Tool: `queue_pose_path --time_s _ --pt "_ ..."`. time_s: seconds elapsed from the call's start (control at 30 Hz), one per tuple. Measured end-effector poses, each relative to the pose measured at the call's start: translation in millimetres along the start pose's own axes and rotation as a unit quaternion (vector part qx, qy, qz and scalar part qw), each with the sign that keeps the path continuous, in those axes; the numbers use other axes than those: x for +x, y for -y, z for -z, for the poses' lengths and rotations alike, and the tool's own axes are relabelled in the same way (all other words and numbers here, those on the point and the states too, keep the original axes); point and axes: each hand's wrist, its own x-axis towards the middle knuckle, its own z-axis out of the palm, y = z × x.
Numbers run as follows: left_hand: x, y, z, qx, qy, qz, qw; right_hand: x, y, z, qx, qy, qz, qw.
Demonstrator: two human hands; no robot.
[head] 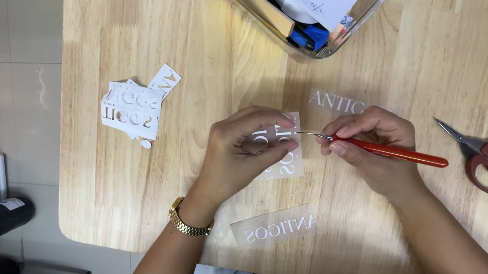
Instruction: Removing excess vinyl from decal sheets using a weeding tool and preparing items on a workshop table.
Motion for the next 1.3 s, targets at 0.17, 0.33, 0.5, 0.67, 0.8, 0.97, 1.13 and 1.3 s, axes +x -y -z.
queue_pose_path --time_s 0.17,0.33,0.5,0.67,0.8,0.97,1.13,1.3 --pt "0.1 1.5 -0.9 -0.005 0.001 -0.004 1.0 -1.1 -0.2 -1.3 -0.013 0.004 0.005 1.0" --pt "0.0 2.0 2.5 -0.002 0.006 -0.011 1.0 -1.3 -0.4 -0.8 -0.023 0.009 0.007 1.0" --pt "1.1 2.6 3.5 -0.004 0.006 -0.021 1.0 -0.7 -0.8 -1.1 -0.009 0.013 0.012 1.0" --pt "0.3 -1.2 1.9 -0.019 0.017 -0.004 1.0 -0.7 -1.6 -0.7 0.002 0.011 0.012 1.0" --pt "0.6 0.3 3.0 -0.014 0.022 -0.009 1.0 -0.8 -2.3 0.0 -0.001 0.013 0.013 1.0" --pt "0.6 1.3 2.7 -0.008 0.026 -0.018 0.999 -0.6 -1.9 -0.7 -0.004 0.016 0.014 1.0" --pt "1.3 0.6 3.1 -0.01 0.029 -0.017 0.999 0.0 1.3 -3.6 -0.011 0.024 0.019 0.999" --pt "1.6 0.1 3.9 -0.006 0.024 -0.016 1.0 -0.3 2.4 -4.5 -0.024 0.027 0.021 0.999"
